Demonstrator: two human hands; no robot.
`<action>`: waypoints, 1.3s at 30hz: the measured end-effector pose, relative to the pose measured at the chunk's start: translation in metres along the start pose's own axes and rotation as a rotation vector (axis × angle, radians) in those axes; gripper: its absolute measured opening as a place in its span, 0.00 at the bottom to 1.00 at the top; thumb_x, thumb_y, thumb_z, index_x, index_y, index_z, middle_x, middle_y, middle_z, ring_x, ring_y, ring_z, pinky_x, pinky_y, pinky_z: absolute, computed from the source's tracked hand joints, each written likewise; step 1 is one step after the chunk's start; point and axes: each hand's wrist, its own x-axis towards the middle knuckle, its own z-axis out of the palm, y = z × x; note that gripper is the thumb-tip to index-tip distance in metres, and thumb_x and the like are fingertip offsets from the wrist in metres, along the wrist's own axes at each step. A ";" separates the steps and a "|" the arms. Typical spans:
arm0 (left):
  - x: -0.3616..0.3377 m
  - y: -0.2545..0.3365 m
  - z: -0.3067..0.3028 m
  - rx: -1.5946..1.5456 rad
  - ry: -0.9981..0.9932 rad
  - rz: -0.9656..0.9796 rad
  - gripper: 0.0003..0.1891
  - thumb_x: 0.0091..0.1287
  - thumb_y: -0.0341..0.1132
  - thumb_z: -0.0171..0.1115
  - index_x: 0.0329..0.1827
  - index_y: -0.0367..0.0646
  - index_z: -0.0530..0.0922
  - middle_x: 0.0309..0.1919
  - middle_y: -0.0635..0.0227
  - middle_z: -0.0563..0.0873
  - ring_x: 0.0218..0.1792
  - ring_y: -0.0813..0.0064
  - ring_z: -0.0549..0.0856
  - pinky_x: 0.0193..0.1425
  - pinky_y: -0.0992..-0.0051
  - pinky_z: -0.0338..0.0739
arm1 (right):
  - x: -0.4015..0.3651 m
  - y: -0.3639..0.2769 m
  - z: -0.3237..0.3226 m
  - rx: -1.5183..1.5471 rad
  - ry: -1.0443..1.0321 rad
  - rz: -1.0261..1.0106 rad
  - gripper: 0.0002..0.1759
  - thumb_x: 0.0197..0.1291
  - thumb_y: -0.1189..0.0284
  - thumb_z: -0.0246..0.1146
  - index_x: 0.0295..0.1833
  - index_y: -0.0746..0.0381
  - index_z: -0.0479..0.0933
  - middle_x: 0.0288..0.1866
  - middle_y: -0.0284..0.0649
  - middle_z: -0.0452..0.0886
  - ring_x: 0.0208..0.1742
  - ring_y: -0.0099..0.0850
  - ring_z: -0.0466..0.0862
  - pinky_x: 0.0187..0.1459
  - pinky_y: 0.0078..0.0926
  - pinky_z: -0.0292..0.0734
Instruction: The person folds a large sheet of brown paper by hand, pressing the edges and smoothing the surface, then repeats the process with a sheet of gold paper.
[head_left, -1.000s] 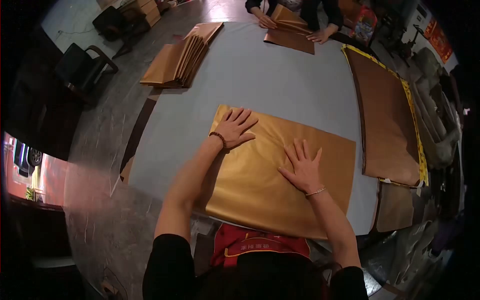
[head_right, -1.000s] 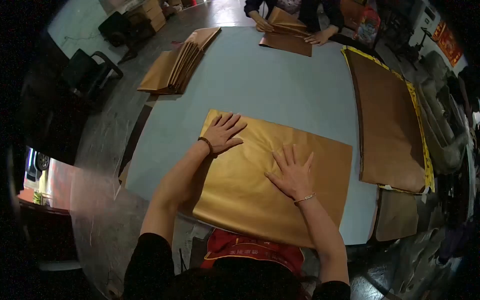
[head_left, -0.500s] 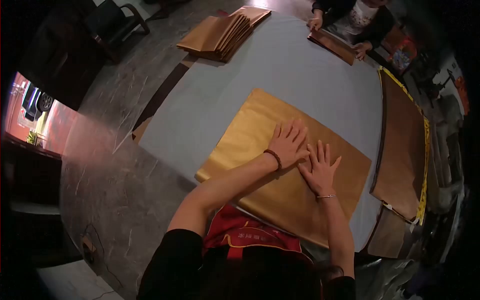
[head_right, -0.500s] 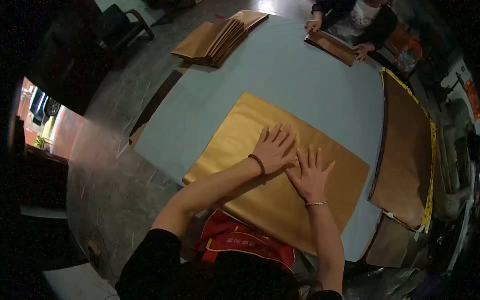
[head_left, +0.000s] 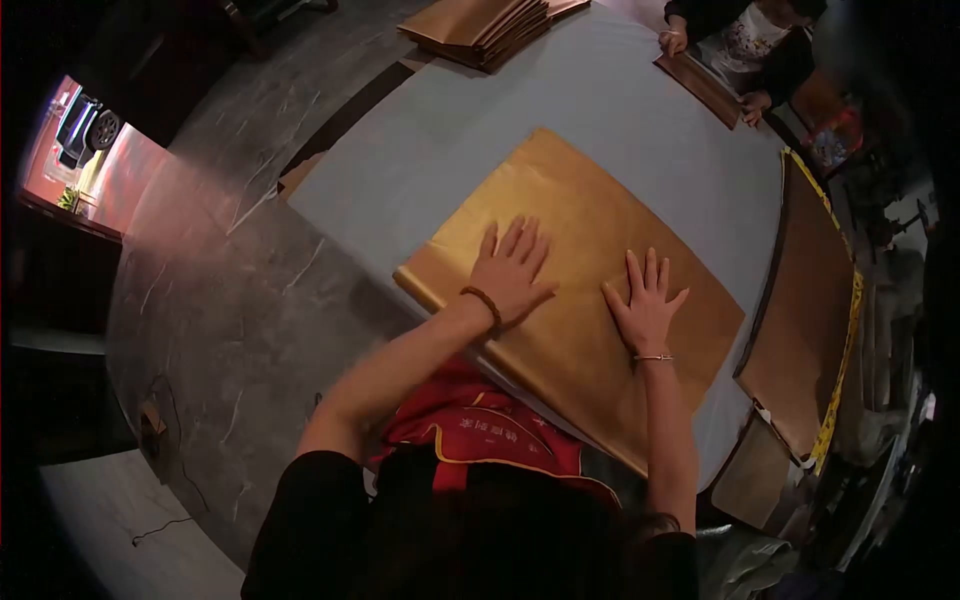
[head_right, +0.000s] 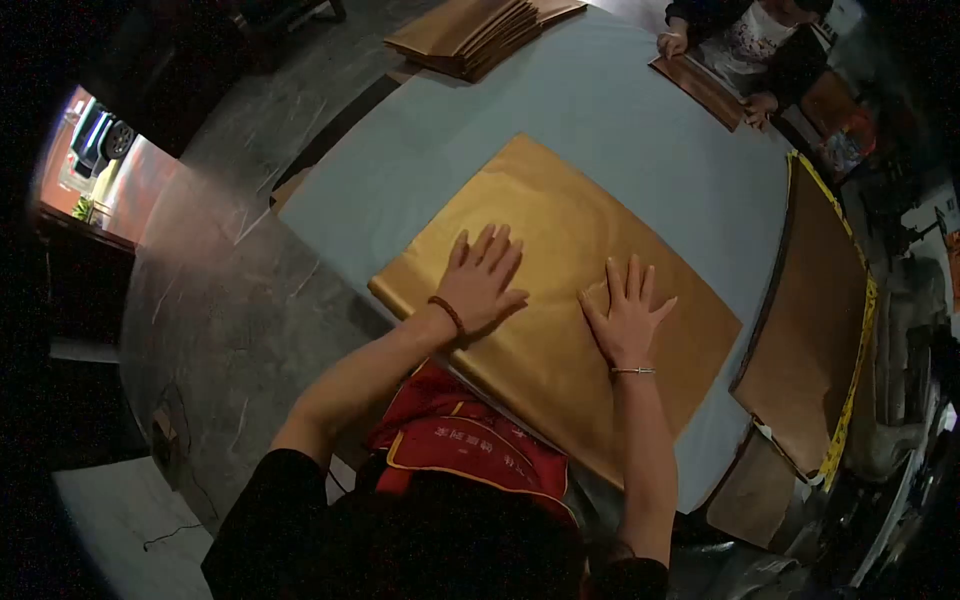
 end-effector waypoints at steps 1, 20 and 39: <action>-0.007 0.015 0.004 -0.032 -0.031 0.116 0.38 0.70 0.61 0.43 0.75 0.44 0.55 0.75 0.55 0.53 0.76 0.55 0.49 0.76 0.50 0.37 | -0.002 0.000 0.000 -0.005 -0.007 -0.015 0.39 0.60 0.40 0.52 0.75 0.44 0.58 0.80 0.37 0.48 0.80 0.40 0.44 0.68 0.73 0.27; -0.088 -0.038 -0.007 0.164 0.150 0.025 0.34 0.65 0.60 0.51 0.71 0.52 0.65 0.73 0.60 0.61 0.75 0.59 0.54 0.75 0.47 0.41 | 0.001 0.000 0.000 -0.003 -0.022 0.011 0.40 0.61 0.38 0.49 0.76 0.43 0.56 0.81 0.36 0.46 0.80 0.39 0.44 0.69 0.72 0.27; -0.102 0.102 0.050 -0.304 0.006 1.145 0.32 0.66 0.50 0.54 0.73 0.57 0.60 0.73 0.64 0.62 0.74 0.61 0.59 0.76 0.51 0.47 | 0.001 0.001 -0.002 0.006 0.001 -0.004 0.40 0.60 0.37 0.49 0.75 0.44 0.57 0.80 0.37 0.49 0.80 0.41 0.44 0.67 0.75 0.29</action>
